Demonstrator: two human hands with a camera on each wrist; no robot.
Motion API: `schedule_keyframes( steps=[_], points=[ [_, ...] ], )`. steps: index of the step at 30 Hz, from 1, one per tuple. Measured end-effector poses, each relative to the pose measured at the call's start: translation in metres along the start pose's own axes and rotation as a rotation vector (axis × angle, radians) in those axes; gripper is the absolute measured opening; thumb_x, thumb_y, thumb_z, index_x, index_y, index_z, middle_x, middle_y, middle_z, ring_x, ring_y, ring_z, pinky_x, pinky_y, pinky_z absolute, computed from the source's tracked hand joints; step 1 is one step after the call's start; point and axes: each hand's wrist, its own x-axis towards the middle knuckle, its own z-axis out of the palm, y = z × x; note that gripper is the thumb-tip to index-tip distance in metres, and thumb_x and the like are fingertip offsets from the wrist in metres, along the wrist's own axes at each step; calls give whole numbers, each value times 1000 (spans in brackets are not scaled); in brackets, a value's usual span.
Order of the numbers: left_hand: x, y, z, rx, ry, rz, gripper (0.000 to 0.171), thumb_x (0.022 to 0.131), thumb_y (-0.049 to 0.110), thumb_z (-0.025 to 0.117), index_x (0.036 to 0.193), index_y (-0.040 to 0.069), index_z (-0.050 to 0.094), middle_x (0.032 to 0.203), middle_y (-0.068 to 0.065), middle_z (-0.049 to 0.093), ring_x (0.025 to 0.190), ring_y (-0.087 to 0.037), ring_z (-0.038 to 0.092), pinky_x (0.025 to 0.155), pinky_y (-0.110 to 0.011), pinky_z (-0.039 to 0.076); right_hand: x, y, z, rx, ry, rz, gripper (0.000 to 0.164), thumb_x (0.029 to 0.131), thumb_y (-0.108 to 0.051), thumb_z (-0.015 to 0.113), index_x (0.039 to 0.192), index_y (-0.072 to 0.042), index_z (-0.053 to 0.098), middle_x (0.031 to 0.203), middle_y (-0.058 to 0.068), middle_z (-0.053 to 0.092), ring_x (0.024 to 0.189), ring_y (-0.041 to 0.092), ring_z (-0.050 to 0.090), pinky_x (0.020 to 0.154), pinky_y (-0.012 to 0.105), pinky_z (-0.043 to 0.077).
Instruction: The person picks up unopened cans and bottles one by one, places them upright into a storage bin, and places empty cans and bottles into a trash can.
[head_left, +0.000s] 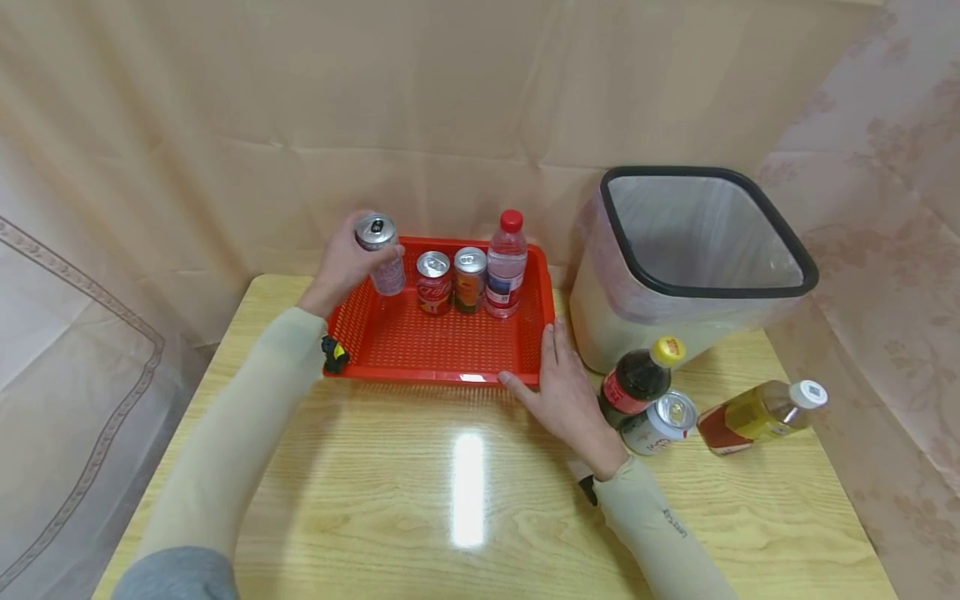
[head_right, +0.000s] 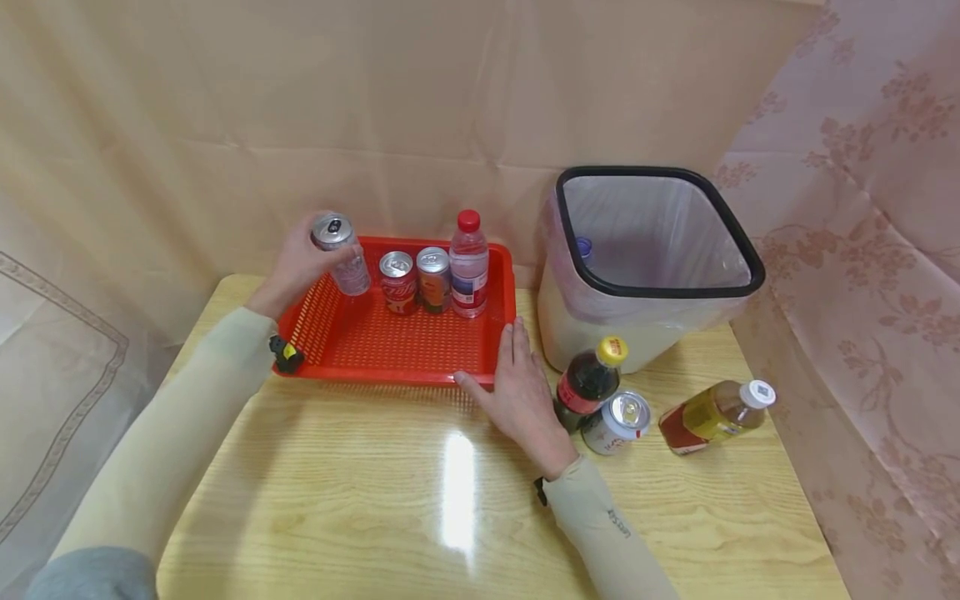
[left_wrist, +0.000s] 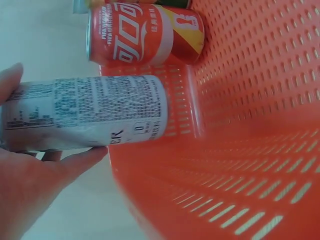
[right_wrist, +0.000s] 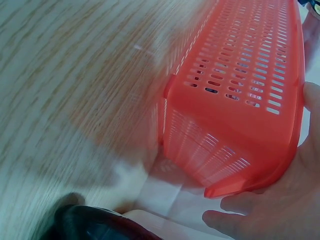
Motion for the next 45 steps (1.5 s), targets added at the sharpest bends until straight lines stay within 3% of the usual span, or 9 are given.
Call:
schedule_keyframes(
  steps=[10,15,19,25,31,37,45],
  points=[
    [3,-5,5,34,-120,-70,63,92,4,75,143,-3,39,137,-23,52,130,-38,49,114,-56,40,0,0,2,13,-9,5,119,90,-83,47,165,0,6,173,17,-3,156,41,18,120,58,28],
    [3,-9,9,59,-161,-90,62,92,-1,74,142,-6,38,134,-26,51,126,-40,50,112,-55,41,-1,0,4,22,-20,5,121,88,-88,40,165,-2,4,173,16,-4,157,39,15,119,58,30],
    [5,-10,11,70,-178,-103,63,91,0,75,142,-6,38,134,-25,51,124,-39,51,111,-55,43,-2,-1,4,21,-22,6,121,88,-89,39,165,-2,4,173,18,-2,157,39,16,119,58,30],
    [10,-9,14,139,-195,-102,61,90,2,76,141,-3,41,133,-22,53,122,-38,52,109,-54,45,-2,-2,3,16,-12,-6,113,94,-73,54,165,1,5,173,18,-4,156,41,15,120,58,29],
    [11,-6,15,178,-216,-130,62,91,2,75,142,-1,40,133,-23,53,123,-39,52,110,-55,45,-2,-2,2,21,-6,-13,114,94,-73,55,165,1,5,172,19,-3,156,42,17,119,59,29],
    [11,2,15,191,-255,-173,77,92,5,76,153,2,30,144,-23,47,133,-41,47,115,-58,40,-1,-2,1,24,-2,-5,115,93,-75,54,165,0,5,173,18,-3,156,42,17,119,59,29],
    [5,1,9,188,-258,-44,96,89,8,78,161,-2,16,147,-28,46,137,-43,45,118,-56,35,0,2,1,20,-1,-2,117,92,-80,49,165,0,5,173,17,-4,156,42,18,120,59,29]
  ],
)
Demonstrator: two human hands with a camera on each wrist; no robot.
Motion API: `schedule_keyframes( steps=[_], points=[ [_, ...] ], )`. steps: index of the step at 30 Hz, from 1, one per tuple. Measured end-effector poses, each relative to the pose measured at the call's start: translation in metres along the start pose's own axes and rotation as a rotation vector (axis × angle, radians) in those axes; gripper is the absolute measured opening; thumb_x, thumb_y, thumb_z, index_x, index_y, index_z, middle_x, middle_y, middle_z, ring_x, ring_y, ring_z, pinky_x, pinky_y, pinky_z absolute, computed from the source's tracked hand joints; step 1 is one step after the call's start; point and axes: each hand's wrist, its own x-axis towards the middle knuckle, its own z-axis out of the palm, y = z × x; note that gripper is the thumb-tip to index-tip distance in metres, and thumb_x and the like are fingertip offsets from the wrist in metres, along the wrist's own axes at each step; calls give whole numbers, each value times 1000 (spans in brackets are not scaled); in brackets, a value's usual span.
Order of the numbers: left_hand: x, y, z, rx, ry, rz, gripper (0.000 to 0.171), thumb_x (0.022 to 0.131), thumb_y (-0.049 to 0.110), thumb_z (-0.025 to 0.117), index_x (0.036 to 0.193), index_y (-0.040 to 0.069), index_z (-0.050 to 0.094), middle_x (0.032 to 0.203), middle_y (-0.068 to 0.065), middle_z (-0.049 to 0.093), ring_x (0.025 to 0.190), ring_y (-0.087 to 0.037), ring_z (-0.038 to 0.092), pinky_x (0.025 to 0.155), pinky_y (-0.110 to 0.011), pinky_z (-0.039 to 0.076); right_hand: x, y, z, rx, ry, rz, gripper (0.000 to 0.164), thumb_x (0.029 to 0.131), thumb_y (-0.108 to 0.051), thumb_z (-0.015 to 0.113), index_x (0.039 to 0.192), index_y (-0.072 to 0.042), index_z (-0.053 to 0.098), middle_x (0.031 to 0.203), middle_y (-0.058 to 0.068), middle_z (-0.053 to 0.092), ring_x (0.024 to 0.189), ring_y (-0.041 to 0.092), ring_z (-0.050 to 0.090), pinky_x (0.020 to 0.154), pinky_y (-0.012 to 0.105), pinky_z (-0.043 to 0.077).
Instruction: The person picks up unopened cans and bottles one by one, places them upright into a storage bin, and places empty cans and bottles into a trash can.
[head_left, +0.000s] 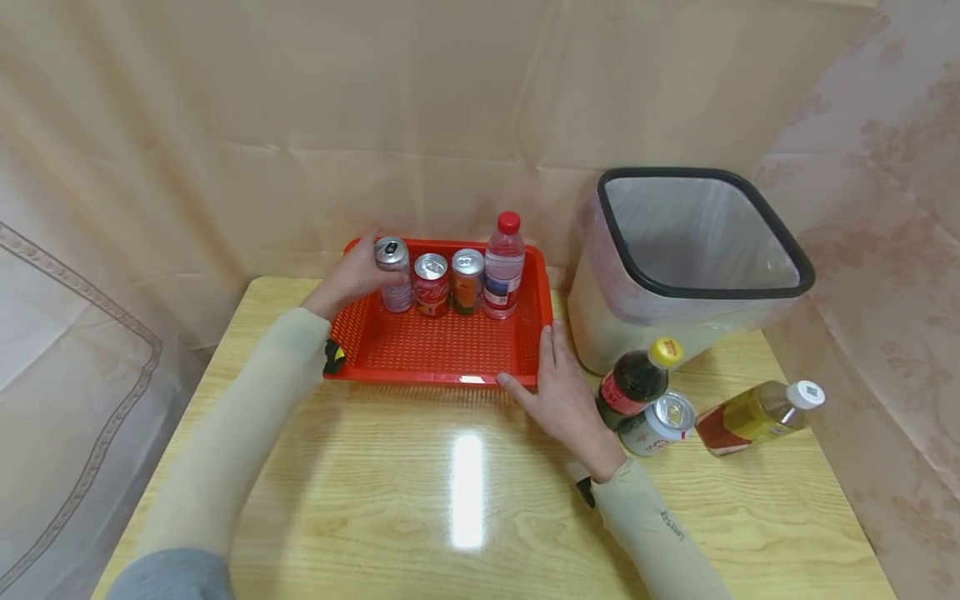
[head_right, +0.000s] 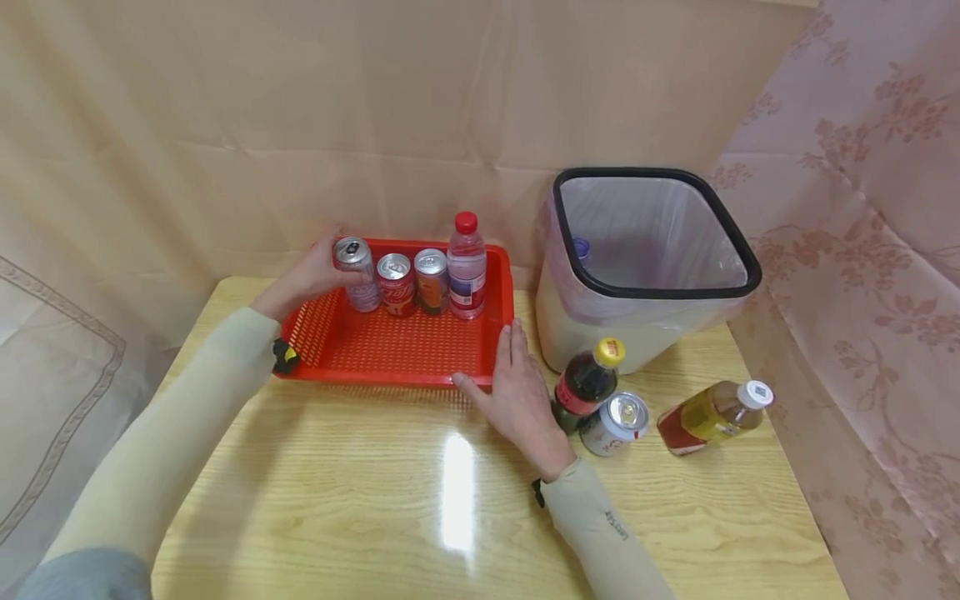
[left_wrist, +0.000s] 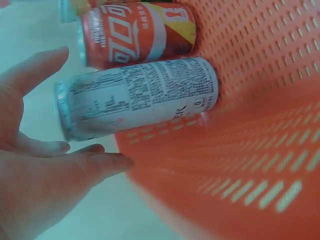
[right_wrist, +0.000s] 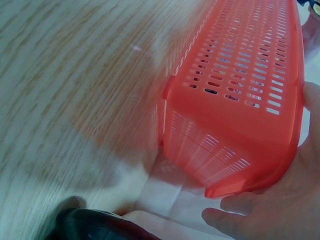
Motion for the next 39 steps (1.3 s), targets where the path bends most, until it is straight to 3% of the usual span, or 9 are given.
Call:
schedule_keyframes(
  steps=[5,8,13,15,21,27,33,39],
  points=[
    [-18,-1,-10,-1,7,4,100,95,21,73,166,3,6,165,-25,26,149,-45,30,121,-61,25,0,0,0,-3,-1,-6,119,90,-83,45,165,1,5,173,18,-3,156,42,17,120,58,29],
    [-31,-5,-17,34,33,26,94,97,32,69,166,6,10,168,-23,23,151,-45,27,120,-65,24,0,0,-1,-7,-3,-7,120,89,-85,43,164,1,5,173,19,-2,156,42,17,120,58,29],
    [-55,-18,-20,34,73,66,80,101,45,62,164,14,24,157,-19,42,134,-42,50,103,-64,48,0,-1,-1,-9,4,-9,119,91,-83,45,164,2,6,172,21,0,155,43,18,120,59,29],
    [-64,-24,-19,46,96,58,81,101,48,60,164,15,23,158,-18,41,134,-42,51,99,-64,51,0,-1,0,-8,6,-7,119,91,-83,45,164,2,7,172,20,0,155,43,18,120,59,29],
    [-87,-40,-13,131,155,8,101,98,58,60,168,11,4,174,-13,3,156,-43,13,111,-72,31,0,-1,0,-6,1,-3,119,91,-82,46,164,2,6,172,20,0,155,43,18,119,60,28],
    [-103,-57,-7,152,167,55,105,95,57,65,168,17,0,174,-11,0,158,-41,8,116,-74,21,0,-2,-1,-16,4,-5,118,92,-81,47,164,3,7,172,22,1,155,43,17,120,60,28],
    [-118,-74,-1,179,139,33,111,93,57,67,167,19,-6,174,-7,-6,159,-38,-1,115,-75,20,1,-3,0,-13,1,-9,116,93,-78,50,164,4,7,172,22,1,156,43,16,120,59,27],
    [-126,-86,3,257,108,54,112,95,58,65,166,12,-8,174,-7,-11,158,-40,-7,118,-73,16,1,-2,0,-16,0,-5,118,92,-80,48,164,4,6,172,22,0,155,44,16,120,60,28]
  ],
)
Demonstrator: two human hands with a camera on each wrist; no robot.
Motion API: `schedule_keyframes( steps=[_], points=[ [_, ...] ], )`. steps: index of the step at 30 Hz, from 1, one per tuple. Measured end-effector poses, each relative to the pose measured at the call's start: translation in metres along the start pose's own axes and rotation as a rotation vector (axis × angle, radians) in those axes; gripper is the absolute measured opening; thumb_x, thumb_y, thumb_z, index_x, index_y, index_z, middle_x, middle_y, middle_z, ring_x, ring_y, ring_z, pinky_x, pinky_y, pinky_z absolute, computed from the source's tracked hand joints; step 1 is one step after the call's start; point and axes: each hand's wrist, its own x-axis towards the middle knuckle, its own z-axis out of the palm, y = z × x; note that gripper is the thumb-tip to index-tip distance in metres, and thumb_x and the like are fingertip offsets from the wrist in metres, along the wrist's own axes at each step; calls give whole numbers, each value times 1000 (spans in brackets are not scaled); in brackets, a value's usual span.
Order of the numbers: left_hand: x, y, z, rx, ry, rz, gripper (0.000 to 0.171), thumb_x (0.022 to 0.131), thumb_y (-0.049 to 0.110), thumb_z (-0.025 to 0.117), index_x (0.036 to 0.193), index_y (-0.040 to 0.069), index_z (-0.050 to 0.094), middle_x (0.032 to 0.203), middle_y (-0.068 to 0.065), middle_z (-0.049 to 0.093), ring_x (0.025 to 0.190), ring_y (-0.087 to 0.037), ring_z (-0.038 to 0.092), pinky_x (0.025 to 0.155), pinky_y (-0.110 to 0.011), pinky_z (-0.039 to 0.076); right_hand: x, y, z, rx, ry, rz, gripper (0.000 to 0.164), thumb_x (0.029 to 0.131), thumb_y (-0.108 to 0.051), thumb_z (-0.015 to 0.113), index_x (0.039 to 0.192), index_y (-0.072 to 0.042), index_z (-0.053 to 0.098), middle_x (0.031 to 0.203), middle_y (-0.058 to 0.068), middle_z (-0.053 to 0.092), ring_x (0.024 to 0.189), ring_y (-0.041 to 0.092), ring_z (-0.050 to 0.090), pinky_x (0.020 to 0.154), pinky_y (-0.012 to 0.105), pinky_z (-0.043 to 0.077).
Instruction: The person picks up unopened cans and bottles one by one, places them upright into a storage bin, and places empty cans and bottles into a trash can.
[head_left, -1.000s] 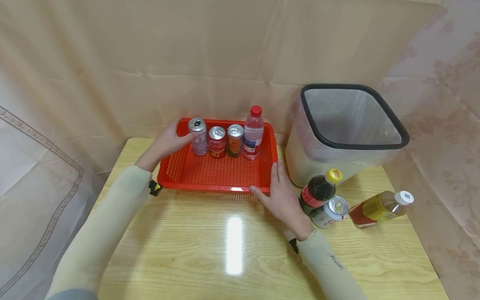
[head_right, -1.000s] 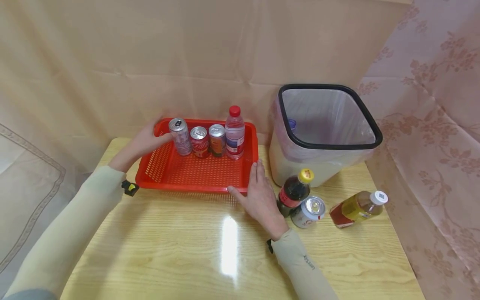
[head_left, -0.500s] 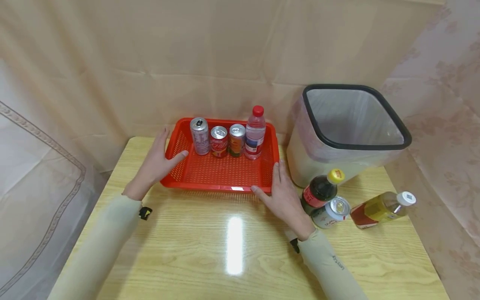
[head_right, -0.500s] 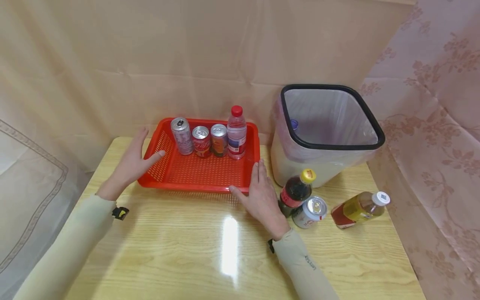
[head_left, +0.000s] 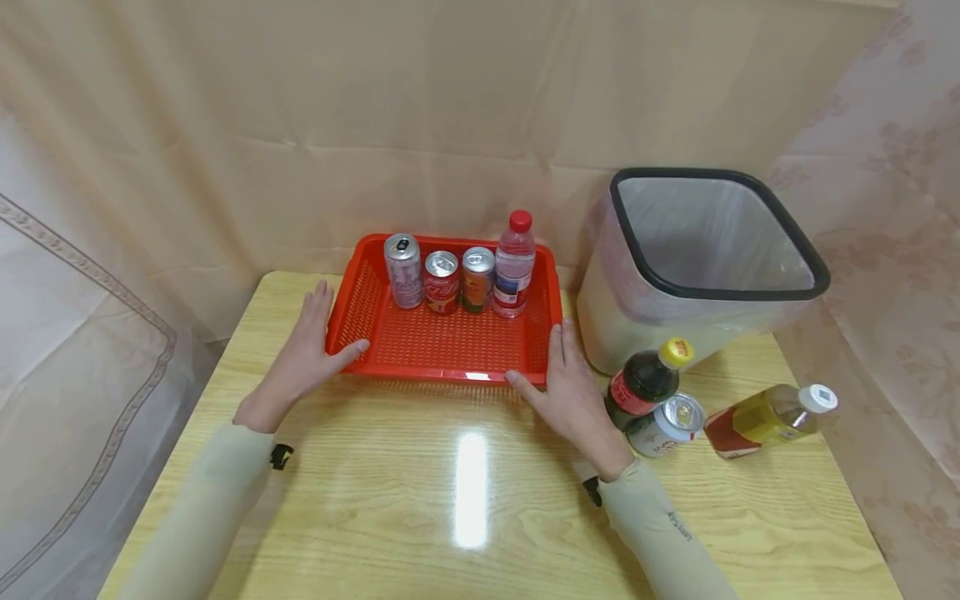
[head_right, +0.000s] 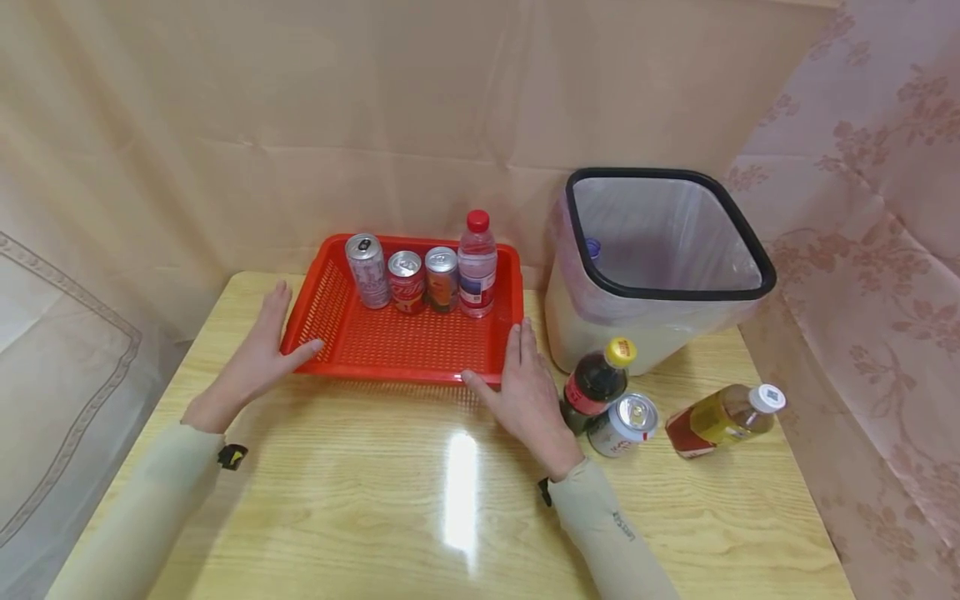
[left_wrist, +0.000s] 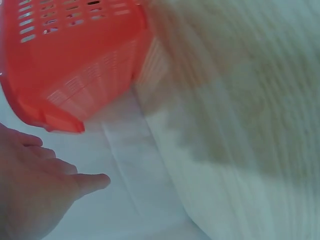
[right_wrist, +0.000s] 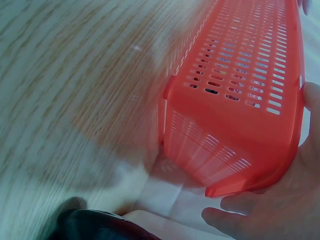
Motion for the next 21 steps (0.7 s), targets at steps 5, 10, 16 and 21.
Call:
schedule_keyframes(
  steps=[5,10,16,21],
  points=[
    [-1,-4,7,84,-10,44,108,96,56,63,166,4,0,173,-14,-6,157,-44,-4,118,-73,15,-1,2,0,0,7,-3,120,90,-84,44,163,4,8,172,23,1,156,43,17,120,58,28],
    [-2,-6,14,152,-11,50,107,96,60,61,165,1,4,173,-16,-3,157,-45,-2,119,-73,13,-1,3,1,7,14,-6,120,90,-84,44,164,4,8,172,22,2,156,43,16,120,59,28],
    [-1,-5,17,174,-1,44,106,97,60,60,165,2,4,173,-16,-2,158,-42,-2,119,-73,11,-1,3,1,33,34,1,117,91,-81,48,164,2,9,172,21,3,157,41,14,121,59,26],
    [-3,-5,16,178,-12,23,106,97,61,59,166,2,4,173,-16,-2,158,-41,-2,120,-72,10,-6,1,-2,32,48,-21,116,91,-82,47,164,2,14,172,19,6,157,39,13,122,59,24]
  ],
)
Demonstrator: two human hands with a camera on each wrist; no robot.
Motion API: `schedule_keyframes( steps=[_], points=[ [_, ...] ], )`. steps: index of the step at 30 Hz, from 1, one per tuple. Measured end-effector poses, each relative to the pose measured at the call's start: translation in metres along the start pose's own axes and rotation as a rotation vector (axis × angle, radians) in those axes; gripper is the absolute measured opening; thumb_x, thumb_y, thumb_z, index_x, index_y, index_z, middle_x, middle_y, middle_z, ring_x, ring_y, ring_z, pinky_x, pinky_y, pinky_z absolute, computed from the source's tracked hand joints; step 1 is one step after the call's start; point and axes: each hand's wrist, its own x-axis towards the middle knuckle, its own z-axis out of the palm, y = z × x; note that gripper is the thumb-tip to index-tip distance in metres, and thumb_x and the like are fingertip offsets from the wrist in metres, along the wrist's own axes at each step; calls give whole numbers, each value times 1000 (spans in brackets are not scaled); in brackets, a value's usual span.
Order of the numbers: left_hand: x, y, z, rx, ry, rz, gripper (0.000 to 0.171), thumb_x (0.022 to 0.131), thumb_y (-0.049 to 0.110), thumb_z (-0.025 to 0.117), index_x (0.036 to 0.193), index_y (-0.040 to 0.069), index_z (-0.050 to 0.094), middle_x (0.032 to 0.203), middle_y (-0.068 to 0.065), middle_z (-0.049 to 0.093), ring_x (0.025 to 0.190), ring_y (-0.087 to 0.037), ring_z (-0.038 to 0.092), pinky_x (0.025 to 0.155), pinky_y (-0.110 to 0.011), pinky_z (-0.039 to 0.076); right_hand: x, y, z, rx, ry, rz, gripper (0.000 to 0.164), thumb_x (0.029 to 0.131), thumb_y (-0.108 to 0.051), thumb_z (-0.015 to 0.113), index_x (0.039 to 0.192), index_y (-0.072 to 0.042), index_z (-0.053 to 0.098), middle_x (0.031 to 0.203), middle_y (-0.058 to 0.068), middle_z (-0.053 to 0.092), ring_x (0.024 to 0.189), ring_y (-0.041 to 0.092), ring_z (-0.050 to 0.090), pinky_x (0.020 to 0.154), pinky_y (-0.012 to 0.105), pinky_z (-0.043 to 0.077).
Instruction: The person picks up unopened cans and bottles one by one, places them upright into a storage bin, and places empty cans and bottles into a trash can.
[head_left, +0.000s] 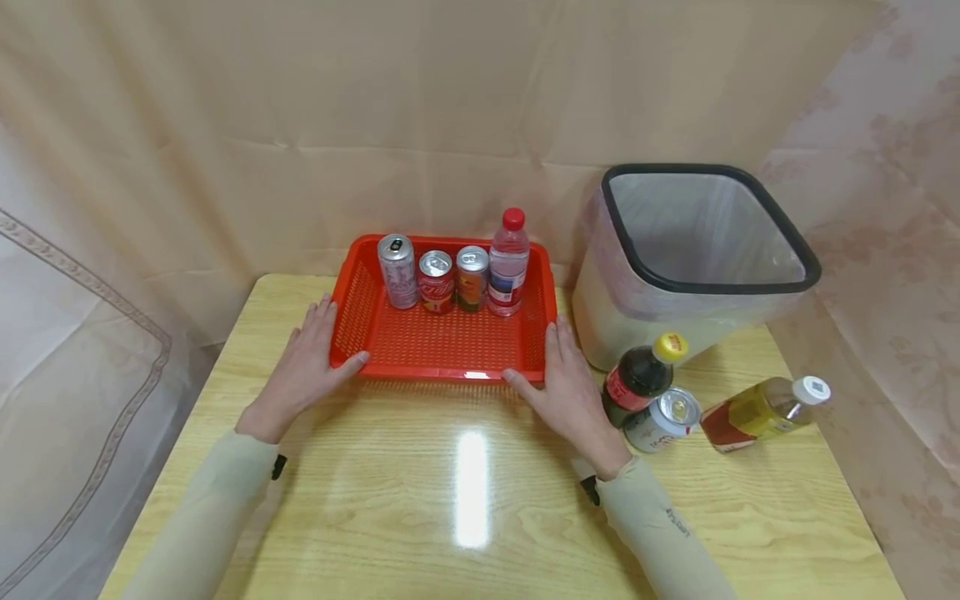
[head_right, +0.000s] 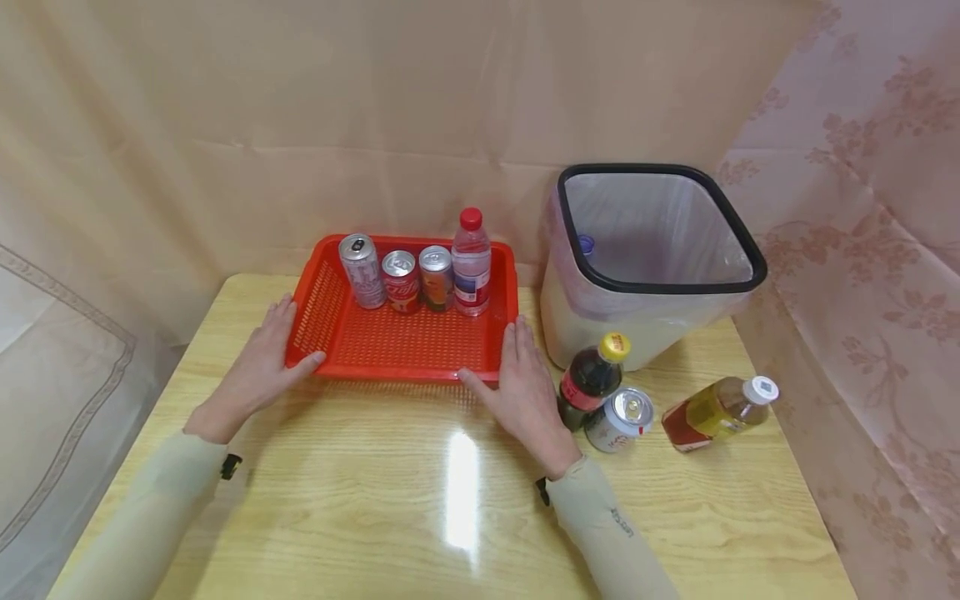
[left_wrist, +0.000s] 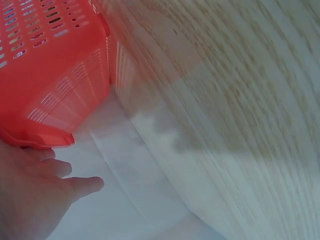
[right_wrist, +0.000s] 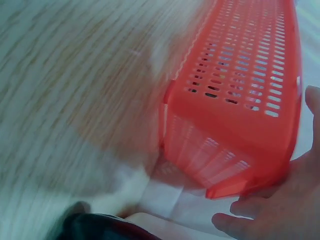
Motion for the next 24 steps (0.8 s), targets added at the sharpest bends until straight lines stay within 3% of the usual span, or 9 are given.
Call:
schedule_keyframes(
  steps=[7,11,13,17,20,24],
  points=[
    [-2,0,-1,-10,9,5,103,97,57,60,166,2,5,173,-16,0,158,-41,0,120,-72,10,-21,-12,-22,-11,32,-86,106,93,-73,55,164,-1,23,173,14,11,159,34,12,122,60,25],
    [-3,1,-1,-16,10,1,104,97,61,58,166,4,5,174,-15,-1,158,-41,0,120,-72,10,-37,-19,-40,-8,74,-184,94,96,-60,65,163,-5,30,170,12,24,156,32,23,119,58,31],
    [-3,0,-1,-20,9,-1,104,97,61,58,166,5,4,174,-15,-1,158,-41,0,120,-72,10,-45,-20,-47,5,135,-254,88,96,-58,66,161,-8,36,166,11,34,152,31,35,115,57,38],
    [-3,0,-1,-20,7,-1,103,97,57,60,166,5,3,174,-14,-1,158,-41,0,120,-72,11,-52,-18,-58,126,407,-493,77,100,-60,58,149,-1,52,147,14,59,128,32,62,103,45,54],
    [-3,0,-1,-23,6,0,104,97,57,60,166,5,3,174,-14,-1,158,-41,1,120,-71,9,-51,-17,-65,237,664,-685,72,102,-54,58,132,12,61,125,22,71,107,31,72,98,29,55],
    [-1,0,0,-28,6,5,104,97,57,61,166,5,4,174,-15,-1,158,-39,0,121,-71,7,-49,-17,-78,395,924,-763,68,101,-47,65,114,20,63,104,29,72,98,24,73,95,21,53]
  ],
)
